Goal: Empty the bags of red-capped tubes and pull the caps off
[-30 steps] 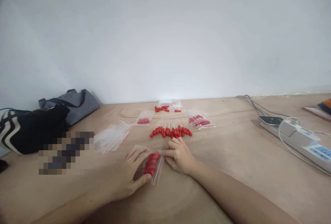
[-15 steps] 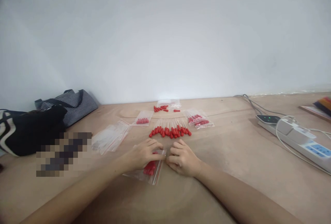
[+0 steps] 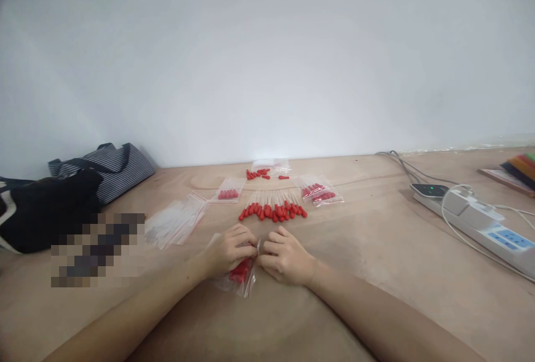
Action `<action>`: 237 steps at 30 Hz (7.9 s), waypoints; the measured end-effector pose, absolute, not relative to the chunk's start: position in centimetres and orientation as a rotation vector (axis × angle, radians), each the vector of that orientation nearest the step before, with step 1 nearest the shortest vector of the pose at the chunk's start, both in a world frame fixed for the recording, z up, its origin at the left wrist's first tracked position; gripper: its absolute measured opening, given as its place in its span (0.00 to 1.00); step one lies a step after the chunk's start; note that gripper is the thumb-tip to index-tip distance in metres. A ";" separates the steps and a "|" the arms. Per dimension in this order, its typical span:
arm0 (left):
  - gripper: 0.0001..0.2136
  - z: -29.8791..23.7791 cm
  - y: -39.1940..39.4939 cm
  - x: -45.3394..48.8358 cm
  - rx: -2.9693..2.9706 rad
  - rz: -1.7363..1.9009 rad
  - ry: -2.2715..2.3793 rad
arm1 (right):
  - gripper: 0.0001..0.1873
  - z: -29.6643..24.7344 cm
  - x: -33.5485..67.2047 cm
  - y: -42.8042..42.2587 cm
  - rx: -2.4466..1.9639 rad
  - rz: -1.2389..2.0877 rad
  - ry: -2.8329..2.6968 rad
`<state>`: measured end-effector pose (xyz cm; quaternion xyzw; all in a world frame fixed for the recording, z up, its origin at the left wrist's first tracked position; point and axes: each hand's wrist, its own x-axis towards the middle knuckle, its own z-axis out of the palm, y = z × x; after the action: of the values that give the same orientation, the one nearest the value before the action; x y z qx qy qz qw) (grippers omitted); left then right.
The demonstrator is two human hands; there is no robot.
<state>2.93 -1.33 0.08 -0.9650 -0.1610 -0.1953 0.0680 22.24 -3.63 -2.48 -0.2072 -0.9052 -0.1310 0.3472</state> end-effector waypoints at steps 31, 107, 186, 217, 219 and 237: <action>0.13 -0.7 -1.0 2.2 -2.915 -0.818 -0.517 | 0.14 -1.8 21.6 -2.9 -0.455 -0.678 -2.302; 0.27 1.2 -4.5 -1.8 -3.307 -0.402 -1.295 | 0.18 -1.1 21.6 -4.2 -1.197 0.383 -2.329; 0.23 1.3 -4.1 -2.1 -3.260 -0.563 -1.457 | 0.14 -2.2 22.5 -3.2 -0.860 0.902 -2.023; 0.14 1.7 0.2 2.8 -2.725 -1.877 -2.638 | 0.17 -1.2 18.7 -4.4 -0.819 0.549 -1.803; 0.13 2.4 2.2 1.6 -2.755 -1.643 -2.650 | 0.15 -1.5 19.4 -4.5 -0.825 0.504 -1.833; 0.13 1.1 11.3 2.9 -2.392 -0.438 -2.624 | 0.12 -2.5 20.6 -5.2 -0.901 0.468 -1.985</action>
<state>2.90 11.29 1.10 -0.6527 -0.7161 -0.1195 -0.2165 20.62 -5.17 -2.46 -0.3628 -0.7993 0.1885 0.4404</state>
